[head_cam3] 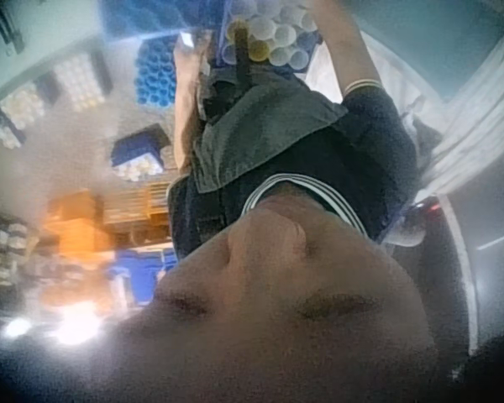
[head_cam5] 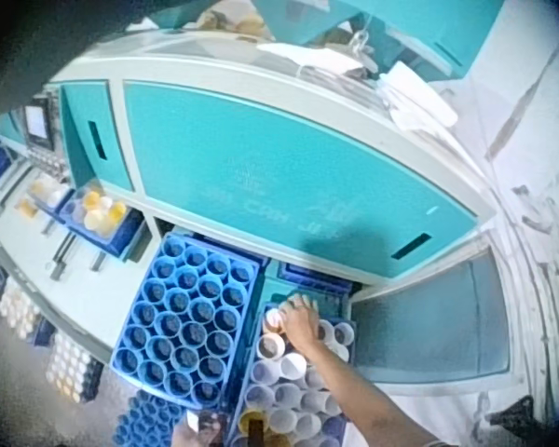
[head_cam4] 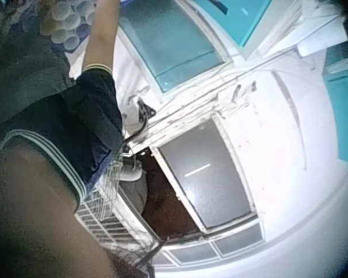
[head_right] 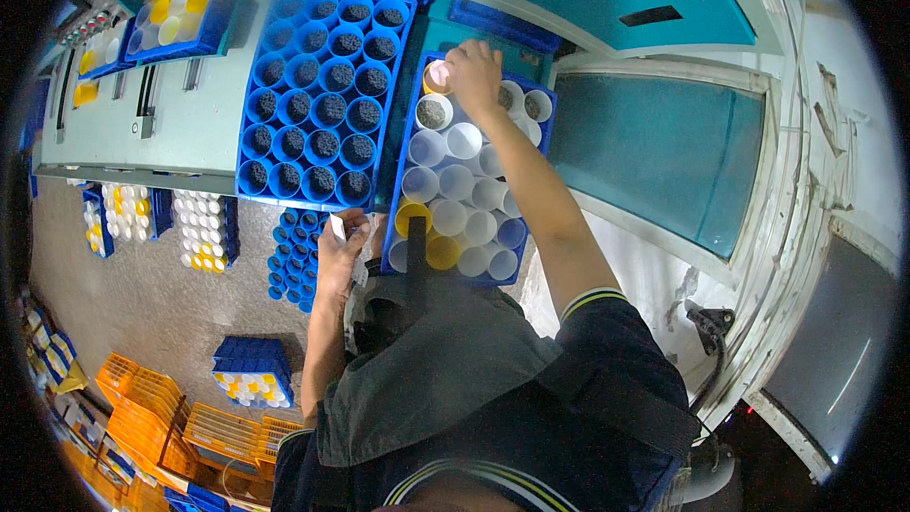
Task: The person fills small white and yellow containers from a stack, places them into blue trays, and moves the trays to a machine. They then use a green handheld device to scan or treat the containers and place labels on some of them.
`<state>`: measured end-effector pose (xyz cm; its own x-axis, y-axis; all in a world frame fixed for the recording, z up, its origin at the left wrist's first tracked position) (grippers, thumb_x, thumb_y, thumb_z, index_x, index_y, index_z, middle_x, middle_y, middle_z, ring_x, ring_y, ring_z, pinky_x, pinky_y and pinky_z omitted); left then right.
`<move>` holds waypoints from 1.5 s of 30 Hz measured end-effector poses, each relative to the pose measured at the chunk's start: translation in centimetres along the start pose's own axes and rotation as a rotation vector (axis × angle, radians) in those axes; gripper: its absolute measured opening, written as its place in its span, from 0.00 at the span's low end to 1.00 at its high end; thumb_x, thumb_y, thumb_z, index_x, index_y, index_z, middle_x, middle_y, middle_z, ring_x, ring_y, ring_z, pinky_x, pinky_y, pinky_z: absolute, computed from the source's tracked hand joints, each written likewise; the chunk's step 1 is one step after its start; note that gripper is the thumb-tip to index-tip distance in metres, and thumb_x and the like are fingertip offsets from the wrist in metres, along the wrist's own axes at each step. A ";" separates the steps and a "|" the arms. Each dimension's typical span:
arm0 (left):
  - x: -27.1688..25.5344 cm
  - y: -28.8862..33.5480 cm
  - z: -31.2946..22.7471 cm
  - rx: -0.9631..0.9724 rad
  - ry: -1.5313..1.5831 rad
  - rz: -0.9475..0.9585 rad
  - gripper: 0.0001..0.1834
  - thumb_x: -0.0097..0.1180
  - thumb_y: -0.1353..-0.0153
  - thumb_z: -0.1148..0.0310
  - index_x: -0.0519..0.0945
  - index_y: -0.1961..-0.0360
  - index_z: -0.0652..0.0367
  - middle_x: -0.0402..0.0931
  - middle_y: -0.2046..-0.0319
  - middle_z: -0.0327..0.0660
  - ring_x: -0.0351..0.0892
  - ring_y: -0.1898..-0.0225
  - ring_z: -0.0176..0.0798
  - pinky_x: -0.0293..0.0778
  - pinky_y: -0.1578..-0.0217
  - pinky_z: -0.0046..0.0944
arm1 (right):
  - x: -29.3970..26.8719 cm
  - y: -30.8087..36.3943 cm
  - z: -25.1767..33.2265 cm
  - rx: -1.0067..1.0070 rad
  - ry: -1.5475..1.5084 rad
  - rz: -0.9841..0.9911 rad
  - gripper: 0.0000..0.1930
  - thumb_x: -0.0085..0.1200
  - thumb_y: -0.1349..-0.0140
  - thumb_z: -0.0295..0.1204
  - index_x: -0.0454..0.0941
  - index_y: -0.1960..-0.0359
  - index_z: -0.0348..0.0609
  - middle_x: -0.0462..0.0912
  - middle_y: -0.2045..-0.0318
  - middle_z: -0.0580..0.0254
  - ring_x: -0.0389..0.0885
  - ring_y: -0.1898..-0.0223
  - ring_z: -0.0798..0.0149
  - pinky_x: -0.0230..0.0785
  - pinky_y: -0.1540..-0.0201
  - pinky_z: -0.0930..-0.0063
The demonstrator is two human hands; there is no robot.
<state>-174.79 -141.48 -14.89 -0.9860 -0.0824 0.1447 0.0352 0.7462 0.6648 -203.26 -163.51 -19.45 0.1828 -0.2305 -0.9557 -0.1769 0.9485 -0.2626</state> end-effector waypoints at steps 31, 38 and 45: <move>-2.8 -0.4 3.5 0.082 -0.243 -0.016 0.17 0.62 0.39 0.66 0.79 0.51 0.65 0.78 0.65 0.37 0.74 0.66 0.30 0.70 0.63 0.31 | -7.1 9.1 -5.1 0.256 -0.253 -0.111 0.29 0.59 0.38 0.42 0.71 0.39 0.38 0.76 0.44 0.45 0.72 0.41 0.43 0.64 0.39 0.53; -0.9 -1.2 7.3 0.203 -0.579 0.180 0.21 0.64 0.40 0.63 0.79 0.49 0.64 0.83 0.62 0.52 0.83 0.60 0.47 0.76 0.58 0.42 | -5.4 35.9 -4.1 1.044 -0.639 0.277 0.28 0.55 0.34 0.47 0.74 0.47 0.32 0.81 0.55 0.42 0.80 0.53 0.49 0.70 0.47 0.60; -5.3 5.1 13.1 0.547 -0.502 -0.247 0.24 0.68 0.44 0.67 0.77 0.49 0.67 0.82 0.61 0.54 0.83 0.60 0.50 0.77 0.57 0.43 | -7.0 42.7 1.8 0.981 -0.447 -0.269 0.23 0.57 0.33 0.35 0.71 0.43 0.31 0.76 0.49 0.52 0.74 0.46 0.57 0.66 0.42 0.64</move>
<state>-171.54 -128.60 -21.87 -0.9150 -0.0772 -0.3961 -0.1517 0.9754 0.1601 -210.40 -120.98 -23.80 0.4676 -0.5427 -0.6978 0.7264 0.6857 -0.0466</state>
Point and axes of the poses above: each hand's wrist, its own y-axis away from the middle knuckle, its own x-axis out of the palm, z = x × y, the point moved 4 cm from there along -y, towards the middle knuckle
